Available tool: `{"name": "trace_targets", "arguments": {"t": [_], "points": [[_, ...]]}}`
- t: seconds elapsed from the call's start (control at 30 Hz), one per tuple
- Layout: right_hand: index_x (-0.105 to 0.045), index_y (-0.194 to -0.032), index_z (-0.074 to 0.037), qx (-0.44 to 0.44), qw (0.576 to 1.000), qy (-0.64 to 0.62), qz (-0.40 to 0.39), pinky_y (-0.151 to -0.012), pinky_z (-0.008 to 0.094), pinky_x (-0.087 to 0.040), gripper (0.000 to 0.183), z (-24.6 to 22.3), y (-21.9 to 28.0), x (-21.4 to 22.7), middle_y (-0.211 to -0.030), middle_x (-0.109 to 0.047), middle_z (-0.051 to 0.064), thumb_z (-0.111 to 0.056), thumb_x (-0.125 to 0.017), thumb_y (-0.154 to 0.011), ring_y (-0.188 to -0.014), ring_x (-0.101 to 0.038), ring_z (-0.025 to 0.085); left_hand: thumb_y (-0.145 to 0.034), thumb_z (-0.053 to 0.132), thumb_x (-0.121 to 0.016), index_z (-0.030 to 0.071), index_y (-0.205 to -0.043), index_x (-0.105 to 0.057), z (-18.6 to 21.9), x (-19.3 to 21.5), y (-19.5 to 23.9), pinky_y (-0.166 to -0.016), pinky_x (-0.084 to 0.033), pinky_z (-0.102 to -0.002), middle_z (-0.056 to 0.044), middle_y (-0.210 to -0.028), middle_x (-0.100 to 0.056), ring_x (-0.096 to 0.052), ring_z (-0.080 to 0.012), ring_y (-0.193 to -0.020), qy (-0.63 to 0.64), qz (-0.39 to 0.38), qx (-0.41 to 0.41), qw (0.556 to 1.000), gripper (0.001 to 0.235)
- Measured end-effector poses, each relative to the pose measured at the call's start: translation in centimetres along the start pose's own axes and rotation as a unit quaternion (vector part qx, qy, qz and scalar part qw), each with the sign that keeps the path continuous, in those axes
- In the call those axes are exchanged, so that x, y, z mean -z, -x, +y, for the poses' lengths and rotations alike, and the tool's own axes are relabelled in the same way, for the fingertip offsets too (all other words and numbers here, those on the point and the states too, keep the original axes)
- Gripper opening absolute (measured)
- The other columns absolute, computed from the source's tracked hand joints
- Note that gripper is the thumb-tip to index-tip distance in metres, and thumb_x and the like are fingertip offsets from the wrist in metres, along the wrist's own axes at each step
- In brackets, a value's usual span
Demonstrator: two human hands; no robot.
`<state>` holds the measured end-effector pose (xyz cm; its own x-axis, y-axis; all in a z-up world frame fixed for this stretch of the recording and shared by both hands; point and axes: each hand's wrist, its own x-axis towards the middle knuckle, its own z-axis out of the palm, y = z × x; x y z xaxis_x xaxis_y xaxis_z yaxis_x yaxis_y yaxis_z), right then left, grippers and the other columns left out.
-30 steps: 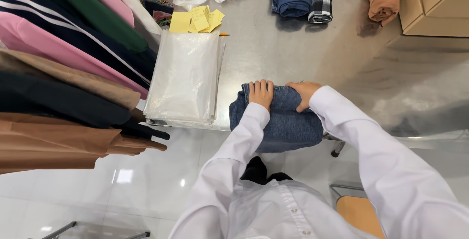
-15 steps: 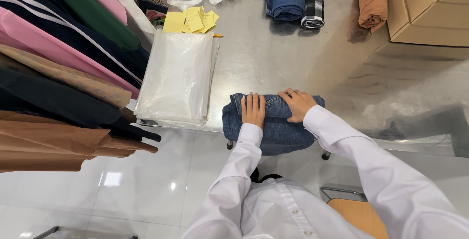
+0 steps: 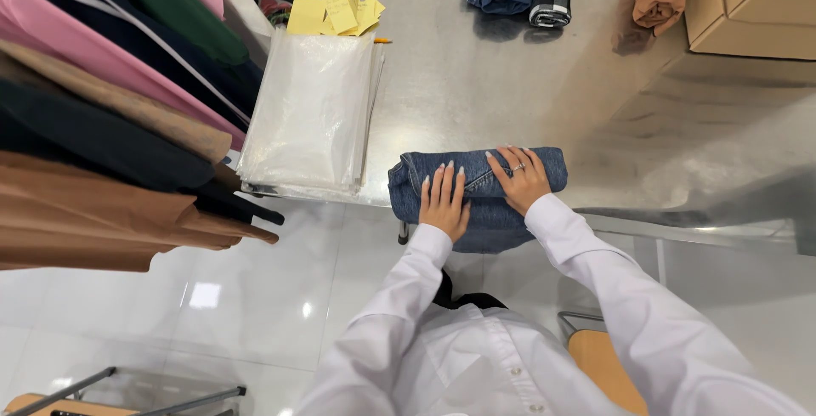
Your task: The person takes a black and white checkered skirt from a clothing rack, folds it neatly on a metal table, and places it aside. They then take a pair of blue jeans from the rack, fold them on the table, and place them next to the skirt. Finally, they take a second pair of jeans from the rack and begin folding them.
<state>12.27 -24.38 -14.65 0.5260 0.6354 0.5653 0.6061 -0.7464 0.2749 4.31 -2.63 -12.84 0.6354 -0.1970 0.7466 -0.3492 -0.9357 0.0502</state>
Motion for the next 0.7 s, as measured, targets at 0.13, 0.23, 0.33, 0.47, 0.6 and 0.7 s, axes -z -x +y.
{"name": "trace_targets", "arguments": {"t": [0.13, 0.23, 0.33, 0.47, 0.6, 0.7], "points": [[-0.042, -0.153, -0.017, -0.028, 0.991, -0.066, -0.111, -0.112, 0.056, -0.037, 0.129, -0.1, -1.2, 2.2, -0.14, -0.05, 0.017, -0.018, -0.095, -0.035, -0.127, -0.052, 0.039, -0.097, 0.015, -0.053, 0.009, -0.151, -0.045, -3.2, -1.9, 0.4, -0.119, -0.033, -0.049, -0.021, -0.151, -0.048, -0.045, -0.0357, -0.142, -0.037, -0.013, -0.075, 0.996, 0.055], [-0.033, -0.159, -0.017, -0.077, 0.949, -0.19, -0.239, -0.118, 0.059, -0.021, 0.112, 0.9, -1.9, 4.1, -0.153, -0.036, 0.016, -0.031, -0.084, -0.06, -0.142, -0.036, 0.042, -0.097, 0.01, -0.05, 0.01, -0.145, -0.052, -3.6, -3.7, 0.4, -0.117, -0.037, -0.053, -0.022, -0.142, -0.055, -0.052, -0.0373, -0.135, -0.008, 0.032, -0.109, 0.994, 0.047], [-0.03, -0.161, -0.022, -0.105, 0.915, -0.26, -0.289, -0.12, 0.061, -0.017, 0.101, 1.7, -2.6, 4.9, -0.159, -0.031, 0.017, -0.04, -0.077, -0.073, -0.148, -0.029, 0.043, -0.101, 0.008, -0.047, 0.009, -0.141, -0.053, -3.3, -3.6, 0.6, -0.116, -0.038, -0.053, -0.024, -0.14, -0.056, -0.053, -0.0383, -0.135, 0.001, 0.072, -0.123, 0.99, 0.041], [-0.047, -0.153, -0.02, -0.144, 0.875, -0.337, -0.317, -0.116, 0.061, -0.031, 0.09, 3.4, -3.3, 4.2, -0.153, -0.047, 0.018, -0.05, -0.08, -0.075, -0.137, -0.048, 0.046, -0.101, 0.015, -0.05, 0.009, -0.146, -0.05, -2.5, -1.1, 1.5, -0.118, -0.036, -0.052, -0.024, -0.148, -0.05, -0.049, -0.0366, -0.141, 0.018, 0.073, -0.113, 0.991, 0.045], [-0.037, -0.157, -0.035, -0.16, 0.814, -0.287, -0.479, -0.112, 0.056, -0.042, 0.127, 4.7, -4.6, 1.9, -0.14, -0.06, 0.012, -0.079, -0.087, -0.049, -0.13, -0.058, 0.036, -0.101, 0.026, -0.053, 0.009, -0.145, -0.052, -2.9, 0.7, 3.0, -0.118, -0.036, -0.049, -0.023, -0.15, -0.05, -0.051, -0.0359, -0.139, 0.032, 0.078, -0.152, 0.985, 0.047], [-0.036, -0.153, -0.039, -0.14, 0.83, -0.216, -0.495, -0.106, 0.053, -0.047, 0.134, 3.7, -4.9, 1.1, -0.131, -0.065, 0.008, -0.089, -0.085, -0.037, -0.125, -0.063, 0.031, -0.102, 0.025, -0.052, 0.01, -0.147, -0.051, -2.9, 0.3, 3.5, -0.118, -0.036, -0.047, -0.022, -0.151, -0.05, -0.051, -0.0346, -0.14, 0.043, 0.084, -0.147, 0.985, 0.048]]}}
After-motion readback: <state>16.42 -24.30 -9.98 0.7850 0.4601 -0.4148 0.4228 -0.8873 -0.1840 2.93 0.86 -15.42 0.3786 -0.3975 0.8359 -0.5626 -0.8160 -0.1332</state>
